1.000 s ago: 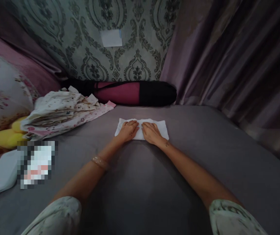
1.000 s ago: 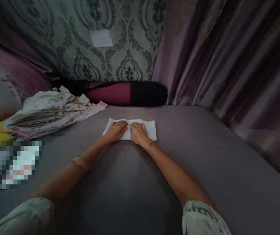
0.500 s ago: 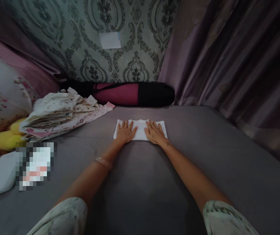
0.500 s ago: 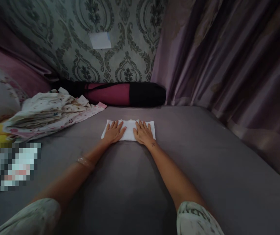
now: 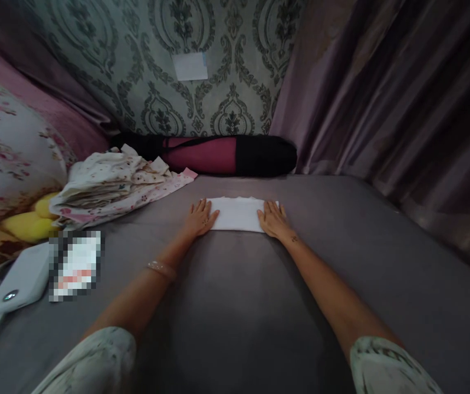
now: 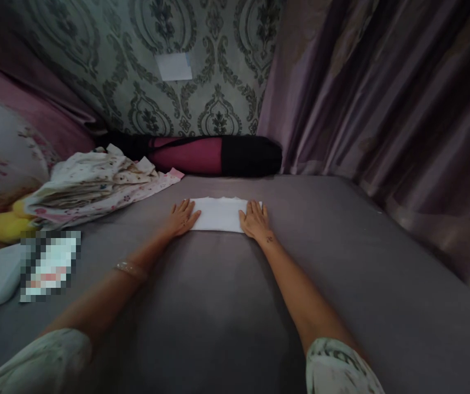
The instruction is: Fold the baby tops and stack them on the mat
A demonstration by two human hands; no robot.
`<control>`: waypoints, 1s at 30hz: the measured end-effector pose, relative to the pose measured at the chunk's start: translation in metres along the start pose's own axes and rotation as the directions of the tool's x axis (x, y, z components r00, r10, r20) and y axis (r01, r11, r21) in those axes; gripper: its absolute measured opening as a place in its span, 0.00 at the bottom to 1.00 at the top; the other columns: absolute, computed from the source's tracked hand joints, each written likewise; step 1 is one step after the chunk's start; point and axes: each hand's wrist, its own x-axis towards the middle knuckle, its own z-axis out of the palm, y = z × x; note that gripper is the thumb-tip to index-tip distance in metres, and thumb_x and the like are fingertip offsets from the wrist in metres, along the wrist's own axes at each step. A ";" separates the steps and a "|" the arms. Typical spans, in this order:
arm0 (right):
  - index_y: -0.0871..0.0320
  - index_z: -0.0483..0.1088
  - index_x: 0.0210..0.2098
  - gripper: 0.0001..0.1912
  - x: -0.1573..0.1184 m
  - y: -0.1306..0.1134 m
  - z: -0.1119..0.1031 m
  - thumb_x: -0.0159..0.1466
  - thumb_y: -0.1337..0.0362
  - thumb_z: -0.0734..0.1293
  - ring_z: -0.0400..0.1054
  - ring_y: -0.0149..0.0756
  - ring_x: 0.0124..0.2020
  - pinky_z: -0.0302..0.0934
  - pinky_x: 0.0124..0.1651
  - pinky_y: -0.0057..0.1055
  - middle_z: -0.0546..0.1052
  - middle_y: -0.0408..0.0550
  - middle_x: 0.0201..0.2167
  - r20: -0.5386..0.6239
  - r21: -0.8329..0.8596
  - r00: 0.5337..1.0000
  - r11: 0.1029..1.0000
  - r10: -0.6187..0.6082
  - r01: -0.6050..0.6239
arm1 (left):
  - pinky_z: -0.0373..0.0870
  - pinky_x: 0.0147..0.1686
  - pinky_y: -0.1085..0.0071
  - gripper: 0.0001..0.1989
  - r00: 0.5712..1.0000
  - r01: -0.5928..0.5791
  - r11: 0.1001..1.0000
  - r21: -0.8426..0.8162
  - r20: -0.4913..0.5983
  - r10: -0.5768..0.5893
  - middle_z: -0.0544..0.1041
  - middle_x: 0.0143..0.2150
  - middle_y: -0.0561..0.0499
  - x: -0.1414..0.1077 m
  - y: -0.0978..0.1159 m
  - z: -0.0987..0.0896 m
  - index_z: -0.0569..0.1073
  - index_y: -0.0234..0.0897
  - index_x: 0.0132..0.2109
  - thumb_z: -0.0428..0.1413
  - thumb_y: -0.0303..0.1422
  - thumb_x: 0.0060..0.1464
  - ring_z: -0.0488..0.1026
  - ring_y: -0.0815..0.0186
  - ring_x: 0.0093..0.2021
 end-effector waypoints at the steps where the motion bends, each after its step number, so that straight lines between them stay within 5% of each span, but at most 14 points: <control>1: 0.74 0.52 0.66 0.33 -0.001 0.002 0.003 0.70 0.56 0.47 0.43 0.49 0.69 0.35 0.68 0.46 0.53 0.64 0.67 0.014 0.007 1.000 1.000 0.009 -0.009 | 0.43 0.66 0.52 0.34 1.000 0.022 1.000 -0.022 0.019 -0.022 0.50 0.71 0.35 0.000 -0.003 0.003 0.53 0.30 0.68 0.34 0.49 0.64 0.46 0.53 0.70; 9: 0.71 0.52 0.66 0.32 -0.001 0.007 0.011 0.70 0.56 0.46 0.42 0.48 0.69 0.39 0.68 0.46 0.51 0.60 0.69 0.026 0.042 1.000 0.999 0.014 -0.015 | 0.42 0.66 0.53 0.35 1.000 0.031 0.997 -0.073 0.007 -0.030 0.49 0.71 0.36 0.001 -0.009 0.013 0.52 0.32 0.68 0.35 0.50 0.63 0.45 0.55 0.71; 16: 0.68 0.54 0.66 0.31 0.004 0.003 -0.001 0.70 0.55 0.46 0.43 0.49 0.69 0.32 0.68 0.52 0.53 0.61 0.68 0.044 0.015 0.999 1.000 0.006 -0.006 | 0.38 0.67 0.53 0.30 0.985 -0.044 0.993 -0.107 -0.169 0.025 0.52 0.71 0.42 -0.014 -0.004 0.005 0.57 0.35 0.66 0.34 0.46 0.65 0.44 0.59 0.71; 20: 0.71 0.53 0.66 0.31 0.007 -0.003 0.000 0.71 0.56 0.46 0.41 0.46 0.69 0.32 0.69 0.45 0.52 0.61 0.68 -0.028 0.016 0.998 0.998 -0.055 0.056 | 0.35 0.68 0.54 0.29 0.989 -0.096 0.993 -0.072 -0.121 0.087 0.54 0.70 0.43 -0.024 -0.003 0.002 0.57 0.36 0.66 0.34 0.45 0.65 0.46 0.60 0.71; 30: 0.67 0.51 0.67 0.31 0.007 0.005 0.014 0.71 0.55 0.46 0.40 0.45 0.70 0.36 0.69 0.43 0.52 0.57 0.69 0.052 0.090 0.998 0.995 -0.034 0.029 | 0.40 0.67 0.52 0.29 0.994 -0.076 0.992 -0.097 -0.091 0.067 0.55 0.70 0.44 -0.019 -0.008 0.011 0.57 0.39 0.66 0.35 0.46 0.65 0.49 0.59 0.70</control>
